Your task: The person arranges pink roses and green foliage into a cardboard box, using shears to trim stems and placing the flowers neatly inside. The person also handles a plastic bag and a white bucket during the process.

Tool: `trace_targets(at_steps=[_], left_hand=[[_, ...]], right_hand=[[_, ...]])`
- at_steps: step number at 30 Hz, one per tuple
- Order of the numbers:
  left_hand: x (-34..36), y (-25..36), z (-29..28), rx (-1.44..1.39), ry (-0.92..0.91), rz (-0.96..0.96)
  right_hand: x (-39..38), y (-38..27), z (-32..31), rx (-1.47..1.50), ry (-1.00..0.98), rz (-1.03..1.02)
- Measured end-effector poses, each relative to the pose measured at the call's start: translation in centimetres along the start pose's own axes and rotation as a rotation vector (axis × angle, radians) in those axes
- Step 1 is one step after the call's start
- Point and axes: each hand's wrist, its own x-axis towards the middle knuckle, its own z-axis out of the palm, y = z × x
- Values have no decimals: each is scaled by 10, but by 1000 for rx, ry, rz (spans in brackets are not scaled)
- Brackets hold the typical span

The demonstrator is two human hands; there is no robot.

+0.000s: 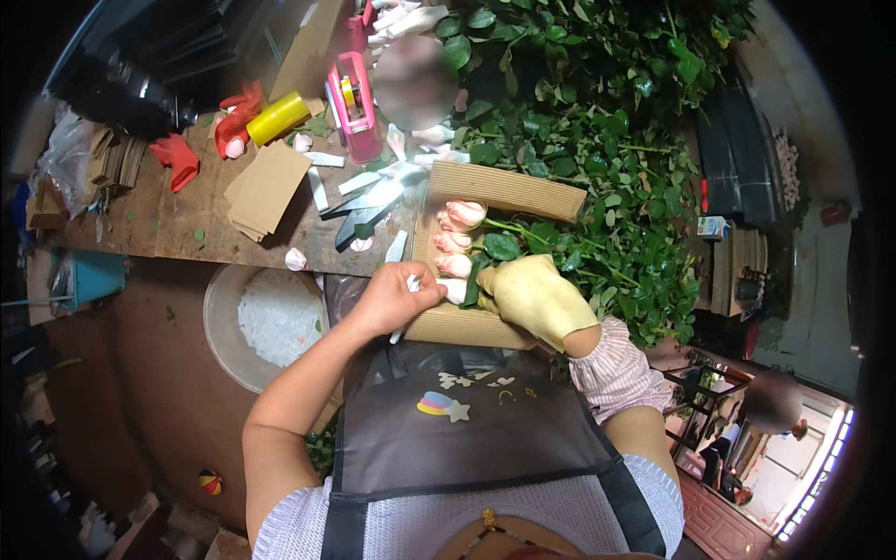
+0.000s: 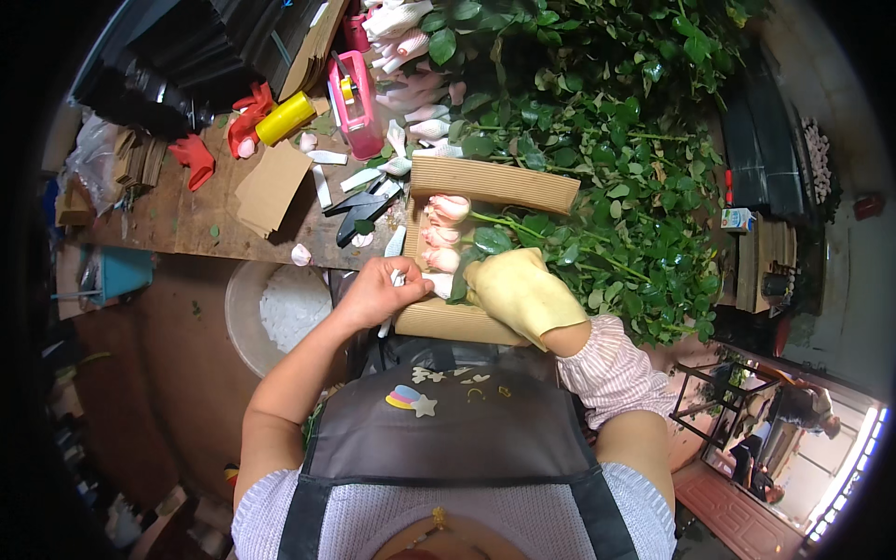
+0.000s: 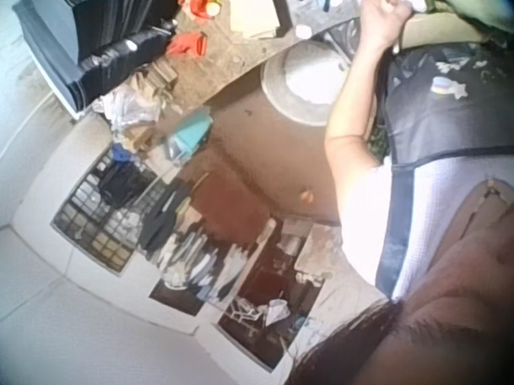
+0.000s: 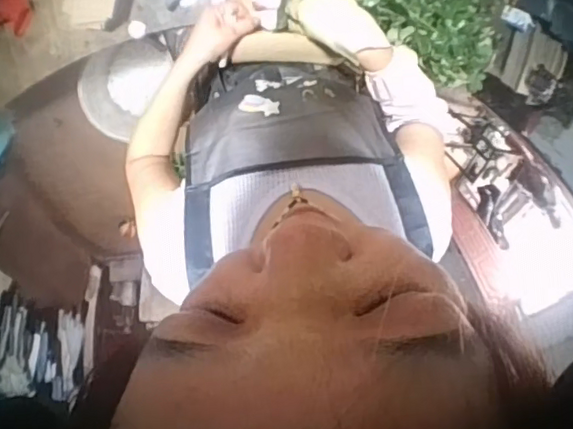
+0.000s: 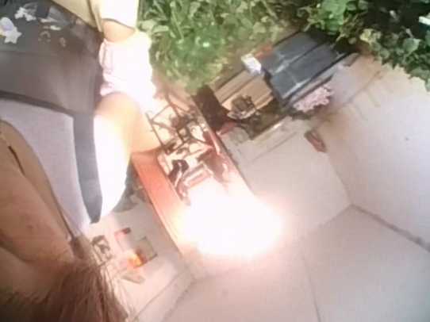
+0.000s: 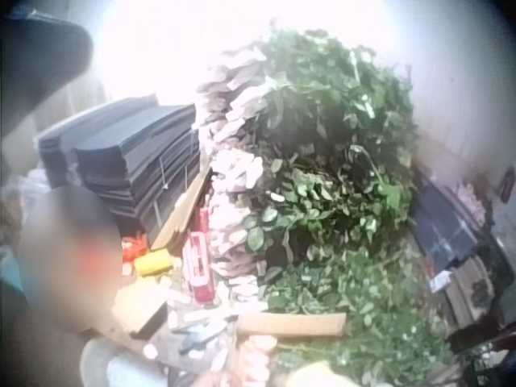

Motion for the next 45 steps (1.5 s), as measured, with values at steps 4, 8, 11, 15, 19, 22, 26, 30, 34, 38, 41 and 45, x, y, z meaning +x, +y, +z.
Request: trace_targets(at_steps=[4,8,11,15,19,22,26,30,34,38,41,45], left_hand=[[-4,-13,9,-395,188,-115],[-24,-39,-41,-928,646,-75],[-86,-74,-104,-337,752,-71],[-153,-112,-132,799,880,-479],[-120,-124,-116,498,1002,-67],[-67,-49,-64,338,878,192],[-32,20,-14,407,651,520],[-6,51,18,295,574,678],[1,75,45,35,471,599],[6,74,56,52,410,651],[6,71,60,30,401,668],[3,72,55,206,445,771]], right_hand=[[-1,-12,-20,32,-104,79],[-2,-7,-19,16,-108,16],[-21,5,-14,117,138,-89],[-33,8,-33,251,661,125],[7,23,-25,211,504,88],[35,31,-3,150,513,96],[20,30,4,329,655,81],[-12,30,11,667,907,-98],[-31,28,24,607,1044,-65],[-40,29,39,613,1062,-38],[-40,26,41,649,1090,-64],[-45,23,39,607,1054,-25]])
